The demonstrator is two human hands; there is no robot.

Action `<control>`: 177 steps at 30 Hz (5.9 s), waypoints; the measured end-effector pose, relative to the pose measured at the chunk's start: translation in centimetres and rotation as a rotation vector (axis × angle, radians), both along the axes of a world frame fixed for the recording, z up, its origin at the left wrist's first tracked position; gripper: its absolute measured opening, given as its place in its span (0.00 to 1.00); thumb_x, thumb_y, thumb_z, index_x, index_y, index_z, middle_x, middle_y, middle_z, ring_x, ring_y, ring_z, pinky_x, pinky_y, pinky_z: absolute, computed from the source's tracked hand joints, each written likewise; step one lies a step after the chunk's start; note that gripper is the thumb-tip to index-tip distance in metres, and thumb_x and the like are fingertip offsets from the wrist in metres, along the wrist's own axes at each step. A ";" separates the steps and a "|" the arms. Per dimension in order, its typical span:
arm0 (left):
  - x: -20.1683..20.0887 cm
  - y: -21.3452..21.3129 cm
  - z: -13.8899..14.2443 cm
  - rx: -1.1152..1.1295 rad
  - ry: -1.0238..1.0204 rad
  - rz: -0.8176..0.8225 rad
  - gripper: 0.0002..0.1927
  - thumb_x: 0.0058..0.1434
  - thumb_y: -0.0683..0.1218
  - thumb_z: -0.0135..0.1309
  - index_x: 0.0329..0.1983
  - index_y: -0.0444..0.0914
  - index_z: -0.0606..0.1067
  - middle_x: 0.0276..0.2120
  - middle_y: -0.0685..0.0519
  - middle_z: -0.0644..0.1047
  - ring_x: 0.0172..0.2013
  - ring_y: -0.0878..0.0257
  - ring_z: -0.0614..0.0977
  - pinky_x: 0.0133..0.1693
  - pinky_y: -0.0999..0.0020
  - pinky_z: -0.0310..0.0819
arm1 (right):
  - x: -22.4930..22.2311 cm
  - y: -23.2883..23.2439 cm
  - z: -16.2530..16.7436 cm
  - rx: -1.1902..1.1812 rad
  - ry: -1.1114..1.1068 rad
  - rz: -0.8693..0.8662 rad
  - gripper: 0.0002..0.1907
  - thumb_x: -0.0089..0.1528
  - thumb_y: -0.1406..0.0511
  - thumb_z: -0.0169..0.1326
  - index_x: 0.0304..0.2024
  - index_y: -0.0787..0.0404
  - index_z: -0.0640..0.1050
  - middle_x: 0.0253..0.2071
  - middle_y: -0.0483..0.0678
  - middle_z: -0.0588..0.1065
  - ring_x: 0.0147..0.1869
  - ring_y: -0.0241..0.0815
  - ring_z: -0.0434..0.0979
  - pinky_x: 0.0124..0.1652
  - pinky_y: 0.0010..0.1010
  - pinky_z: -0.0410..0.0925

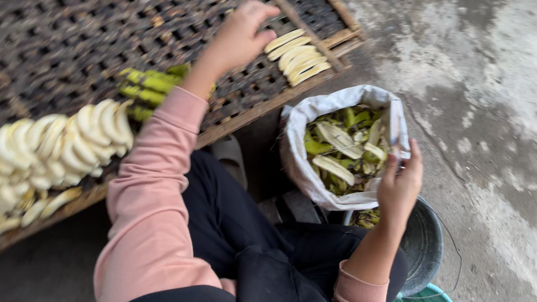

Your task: The person sits on the ground and peels green bananas with a knife, cutting the peel and pulling it off by hand. They drop the peels into a cloth sack and place the peeled bananas in rows on a slatted wooden rack, taking unpeeled bananas from a pile.

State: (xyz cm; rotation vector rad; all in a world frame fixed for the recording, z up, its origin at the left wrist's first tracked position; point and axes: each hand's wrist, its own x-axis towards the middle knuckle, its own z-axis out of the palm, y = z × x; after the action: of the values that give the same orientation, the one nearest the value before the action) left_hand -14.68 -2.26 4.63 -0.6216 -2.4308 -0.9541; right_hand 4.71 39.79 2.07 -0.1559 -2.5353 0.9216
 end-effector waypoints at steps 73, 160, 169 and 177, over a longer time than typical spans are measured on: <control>18.2 -4.1 -6.1 -0.220 0.004 0.836 0.24 0.62 0.47 0.67 0.52 0.32 0.69 0.46 0.41 0.79 0.48 0.46 0.80 0.49 0.54 0.77 | 2.5 2.5 0.9 -0.131 0.113 0.077 0.26 0.73 0.63 0.57 0.71 0.63 0.68 0.38 0.50 0.73 0.37 0.39 0.70 0.38 0.31 0.68; 13.4 16.8 -8.5 1.721 -1.499 -0.647 0.24 0.75 0.56 0.45 0.59 0.31 0.72 0.44 0.45 0.81 0.39 0.62 0.84 0.46 0.62 0.85 | 1.9 -4.2 3.4 -0.212 0.014 0.923 0.32 0.65 0.67 0.57 0.71 0.59 0.64 0.52 0.55 0.74 0.47 0.46 0.74 0.44 0.31 0.68; 13.7 17.0 -8.9 1.714 -1.561 -0.705 0.19 0.75 0.54 0.48 0.58 0.35 0.73 0.41 0.46 0.82 0.37 0.60 0.85 0.42 0.58 0.84 | 2.2 -4.4 4.8 -0.106 -0.160 0.925 0.31 0.64 0.65 0.60 0.70 0.56 0.70 0.46 0.52 0.75 0.47 0.49 0.77 0.48 0.34 0.70; 14.4 17.5 -9.0 1.622 -1.528 -0.646 0.20 0.73 0.55 0.48 0.57 0.36 0.73 0.41 0.47 0.82 0.37 0.62 0.85 0.40 0.63 0.84 | 2.2 -4.3 4.5 -0.099 -0.113 0.963 0.29 0.65 0.66 0.59 0.68 0.55 0.71 0.50 0.51 0.76 0.50 0.48 0.79 0.50 0.34 0.70</control>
State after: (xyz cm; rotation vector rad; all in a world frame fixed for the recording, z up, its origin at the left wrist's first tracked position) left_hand -0.25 15.29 -4.37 0.1665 -0.8938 -3.8275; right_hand 6.91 35.49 6.55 1.0954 -2.6342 1.3809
